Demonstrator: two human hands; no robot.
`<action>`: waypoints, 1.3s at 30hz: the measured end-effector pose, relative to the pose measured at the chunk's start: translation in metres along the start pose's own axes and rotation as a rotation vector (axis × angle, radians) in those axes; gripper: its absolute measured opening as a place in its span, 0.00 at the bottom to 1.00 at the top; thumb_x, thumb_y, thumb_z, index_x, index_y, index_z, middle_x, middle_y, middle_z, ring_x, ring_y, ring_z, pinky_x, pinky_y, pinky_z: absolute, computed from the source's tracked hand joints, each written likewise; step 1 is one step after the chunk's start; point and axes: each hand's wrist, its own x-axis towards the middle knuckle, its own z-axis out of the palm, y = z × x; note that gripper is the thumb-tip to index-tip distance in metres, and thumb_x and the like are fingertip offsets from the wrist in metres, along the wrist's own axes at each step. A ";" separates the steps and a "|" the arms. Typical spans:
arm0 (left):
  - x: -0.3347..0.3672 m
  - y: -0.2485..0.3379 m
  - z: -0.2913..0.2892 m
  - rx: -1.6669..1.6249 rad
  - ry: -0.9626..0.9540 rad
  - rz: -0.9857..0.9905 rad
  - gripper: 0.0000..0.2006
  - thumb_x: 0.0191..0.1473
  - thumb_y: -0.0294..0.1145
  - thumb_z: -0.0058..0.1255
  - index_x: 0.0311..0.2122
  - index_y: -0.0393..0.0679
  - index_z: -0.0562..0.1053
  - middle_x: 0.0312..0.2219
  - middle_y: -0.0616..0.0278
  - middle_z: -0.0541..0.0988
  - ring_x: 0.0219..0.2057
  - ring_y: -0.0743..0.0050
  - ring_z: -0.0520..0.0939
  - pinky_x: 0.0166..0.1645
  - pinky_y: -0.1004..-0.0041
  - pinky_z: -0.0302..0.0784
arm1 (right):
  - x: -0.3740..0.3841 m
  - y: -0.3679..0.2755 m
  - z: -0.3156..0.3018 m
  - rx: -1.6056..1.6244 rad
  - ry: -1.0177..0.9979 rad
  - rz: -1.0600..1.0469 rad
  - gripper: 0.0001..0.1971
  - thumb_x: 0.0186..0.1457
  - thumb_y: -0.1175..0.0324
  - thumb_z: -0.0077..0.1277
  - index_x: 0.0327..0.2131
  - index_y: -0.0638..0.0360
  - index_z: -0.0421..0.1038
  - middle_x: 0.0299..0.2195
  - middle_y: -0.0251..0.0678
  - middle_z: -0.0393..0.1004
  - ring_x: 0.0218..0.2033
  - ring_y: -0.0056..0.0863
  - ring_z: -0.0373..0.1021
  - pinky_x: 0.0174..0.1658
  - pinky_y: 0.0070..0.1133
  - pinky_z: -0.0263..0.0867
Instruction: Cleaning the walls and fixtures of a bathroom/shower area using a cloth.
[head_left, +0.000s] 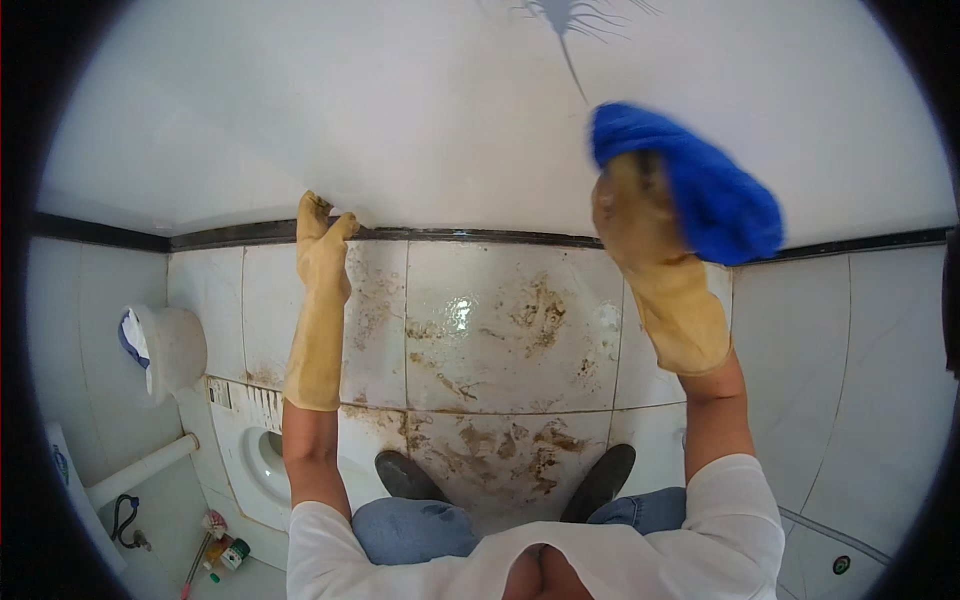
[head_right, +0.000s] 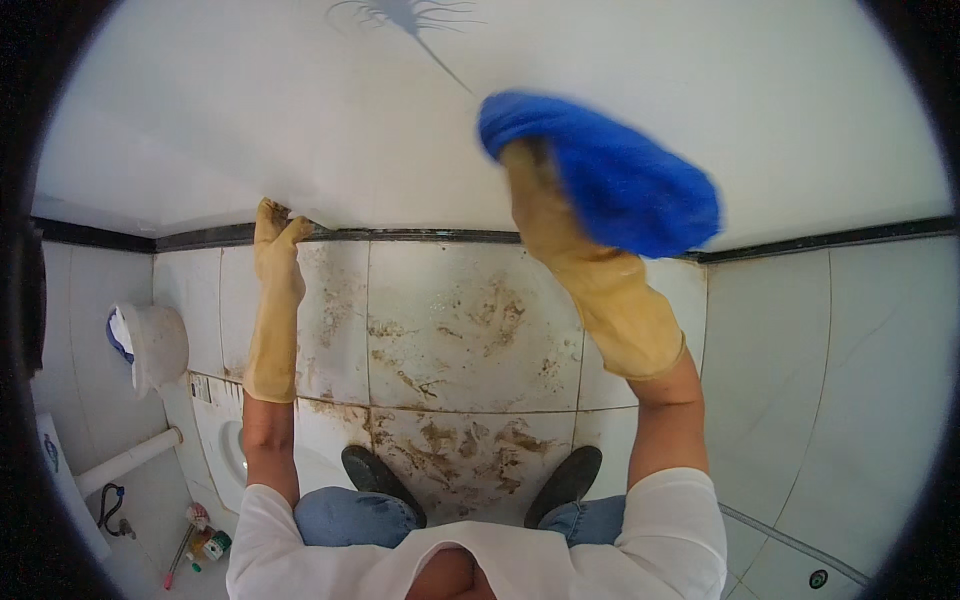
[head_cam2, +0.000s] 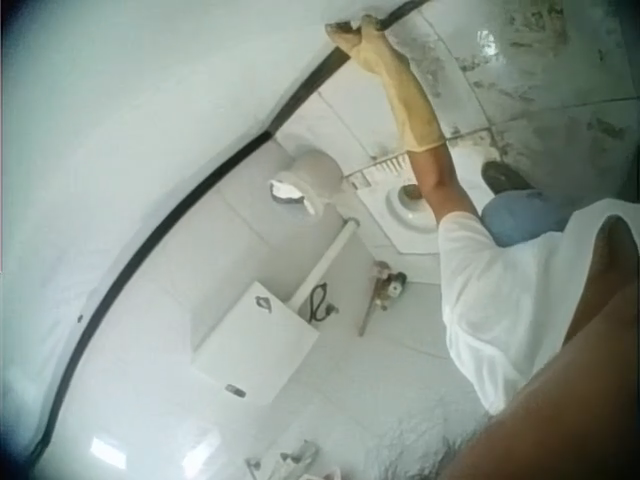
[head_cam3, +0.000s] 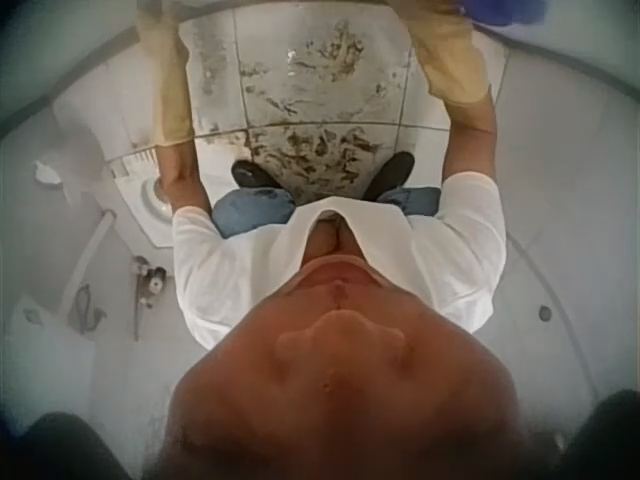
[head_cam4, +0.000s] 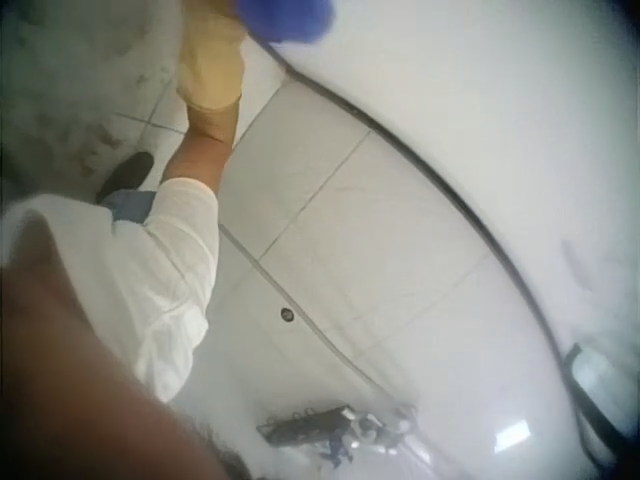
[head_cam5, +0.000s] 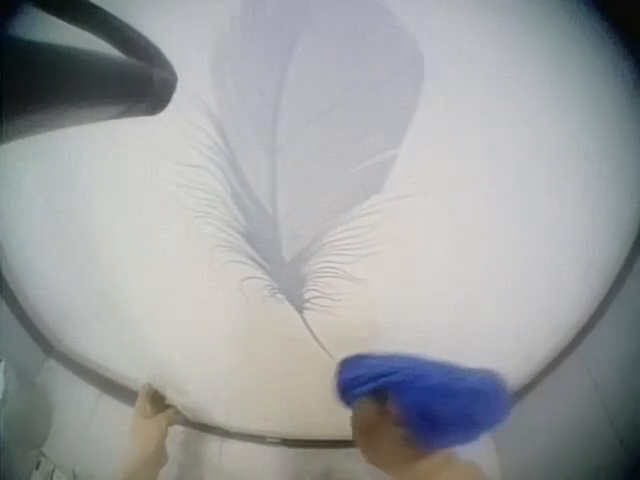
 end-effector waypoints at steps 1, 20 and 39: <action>-0.001 0.001 0.006 -0.037 0.024 -0.022 0.30 0.49 0.18 0.50 0.60 0.39 0.64 0.51 0.60 0.70 0.45 0.75 0.71 0.49 0.75 0.68 | -0.015 -0.004 0.021 0.637 0.051 0.273 0.09 0.56 0.70 0.55 0.41 0.55 0.78 0.33 0.38 0.78 0.33 0.35 0.74 0.38 0.29 0.71; 0.007 0.000 -0.018 0.008 -0.042 -0.097 0.31 0.53 0.17 0.46 0.65 0.38 0.61 0.56 0.58 0.70 0.46 0.75 0.74 0.43 0.75 0.72 | 0.048 0.003 -0.039 -0.111 0.167 0.183 0.20 0.41 0.77 0.55 0.43 0.57 0.76 0.33 0.43 0.76 0.28 0.40 0.72 0.32 0.32 0.69; 0.010 0.001 -0.027 0.069 -0.103 -0.063 0.30 0.53 0.17 0.44 0.64 0.39 0.61 0.55 0.59 0.71 0.48 0.74 0.75 0.44 0.75 0.74 | -0.087 0.074 -0.014 0.505 -0.366 0.024 0.10 0.50 0.74 0.59 0.38 0.52 0.81 0.32 0.34 0.81 0.32 0.30 0.77 0.38 0.27 0.72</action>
